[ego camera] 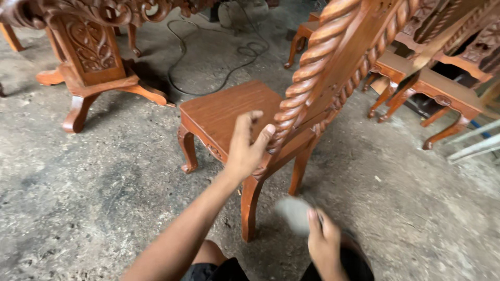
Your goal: The person sands the surfaces of a wooden chair using sandpaper, handling the backrest, legs, and seat to reach all areas.
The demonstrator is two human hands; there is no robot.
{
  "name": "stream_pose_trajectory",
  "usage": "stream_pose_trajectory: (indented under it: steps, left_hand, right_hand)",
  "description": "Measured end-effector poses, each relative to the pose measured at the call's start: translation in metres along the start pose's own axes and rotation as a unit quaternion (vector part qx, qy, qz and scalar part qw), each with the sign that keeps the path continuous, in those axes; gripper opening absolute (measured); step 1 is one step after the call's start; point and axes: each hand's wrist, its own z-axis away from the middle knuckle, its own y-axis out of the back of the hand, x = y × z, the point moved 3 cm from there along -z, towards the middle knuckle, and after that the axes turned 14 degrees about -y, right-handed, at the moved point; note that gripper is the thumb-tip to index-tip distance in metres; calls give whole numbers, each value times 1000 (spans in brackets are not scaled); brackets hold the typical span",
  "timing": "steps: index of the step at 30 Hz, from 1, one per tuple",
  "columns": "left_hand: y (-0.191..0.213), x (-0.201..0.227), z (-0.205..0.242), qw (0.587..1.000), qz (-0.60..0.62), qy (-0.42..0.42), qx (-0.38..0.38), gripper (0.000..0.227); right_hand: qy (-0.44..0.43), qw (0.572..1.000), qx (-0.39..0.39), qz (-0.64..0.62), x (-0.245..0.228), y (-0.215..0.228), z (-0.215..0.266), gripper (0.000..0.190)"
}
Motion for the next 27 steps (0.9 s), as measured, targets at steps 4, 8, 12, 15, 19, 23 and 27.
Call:
stream_pose_trajectory:
  steps: [4,8,12,15,19,23,27]
  left_hand:
    - [-28,-43,27,955,245,165,-32,49]
    - [-11,-3,73,981,167,100,-5,66]
    - [23,20,127,973,197,81,-94,68]
    - [14,9,168,960,184,187,-94,46]
    - [32,-34,192,943,55,322,62,49]
    - [112,-82,165,912,-62,282,292,41]
    - [131,-129,115,912,-225,136,316,46]
  right_hand:
    - [-87,994,-58,27,43,14,45,27]
    - [-22,996,-1,84,-5,12,35,23]
    - [40,986,-163,-3,-66,-18,-2,20]
    - [167,967,-191,36,-92,-53,-5,17]
    - [-19,978,-199,60,-62,-91,-21,18]
    - [-67,980,-175,-64,-39,-103,-85,32]
    - [47,955,-270,-117,-32,-121,-113,45]
